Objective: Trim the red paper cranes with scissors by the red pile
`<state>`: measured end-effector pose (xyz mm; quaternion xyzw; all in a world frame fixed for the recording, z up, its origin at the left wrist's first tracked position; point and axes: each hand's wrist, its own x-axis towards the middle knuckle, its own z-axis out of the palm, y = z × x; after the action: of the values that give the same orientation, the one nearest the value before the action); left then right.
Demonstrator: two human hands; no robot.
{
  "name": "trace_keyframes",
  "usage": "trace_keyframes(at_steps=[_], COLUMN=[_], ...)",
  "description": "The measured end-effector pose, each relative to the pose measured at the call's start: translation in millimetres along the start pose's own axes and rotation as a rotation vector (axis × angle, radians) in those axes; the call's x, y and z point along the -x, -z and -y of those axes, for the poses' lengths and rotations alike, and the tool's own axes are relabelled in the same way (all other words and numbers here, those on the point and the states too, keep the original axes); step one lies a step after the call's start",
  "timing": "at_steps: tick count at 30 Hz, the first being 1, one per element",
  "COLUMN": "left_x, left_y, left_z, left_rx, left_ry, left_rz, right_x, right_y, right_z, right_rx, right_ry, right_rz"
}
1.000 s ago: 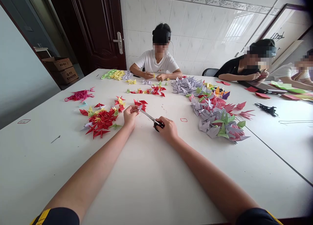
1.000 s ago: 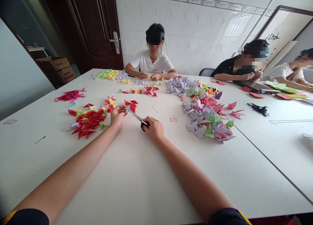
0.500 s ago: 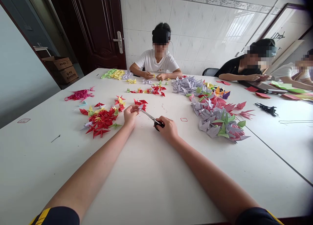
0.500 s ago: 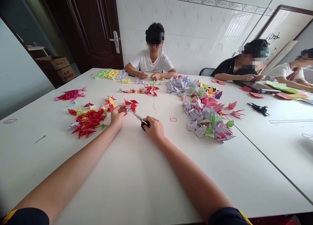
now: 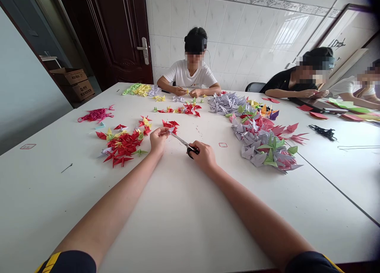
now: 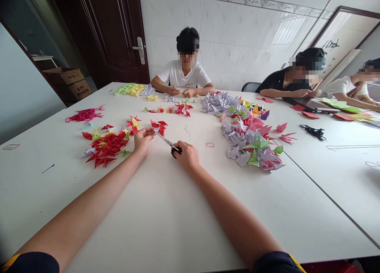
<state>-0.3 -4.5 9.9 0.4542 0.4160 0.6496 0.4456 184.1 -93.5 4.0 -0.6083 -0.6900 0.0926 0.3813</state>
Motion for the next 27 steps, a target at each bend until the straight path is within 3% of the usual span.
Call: trace_keyframes(at_steps=[21, 27], left_x=[-1.0, 0.2], left_y=[3.2, 1.4], left_z=[5.1, 3.5], left_rx=[-0.231, -0.183], left_ry=[-0.098, -0.066], left_rz=[0.06, 0.06], right_x=[1.0, 3.2], right_y=[-2.3, -3.5], right_z=[-2.7, 0.5], right_rx=[0.122, 0.188], right_ry=[0.056, 0.051], right_rz=[-0.014, -0.016])
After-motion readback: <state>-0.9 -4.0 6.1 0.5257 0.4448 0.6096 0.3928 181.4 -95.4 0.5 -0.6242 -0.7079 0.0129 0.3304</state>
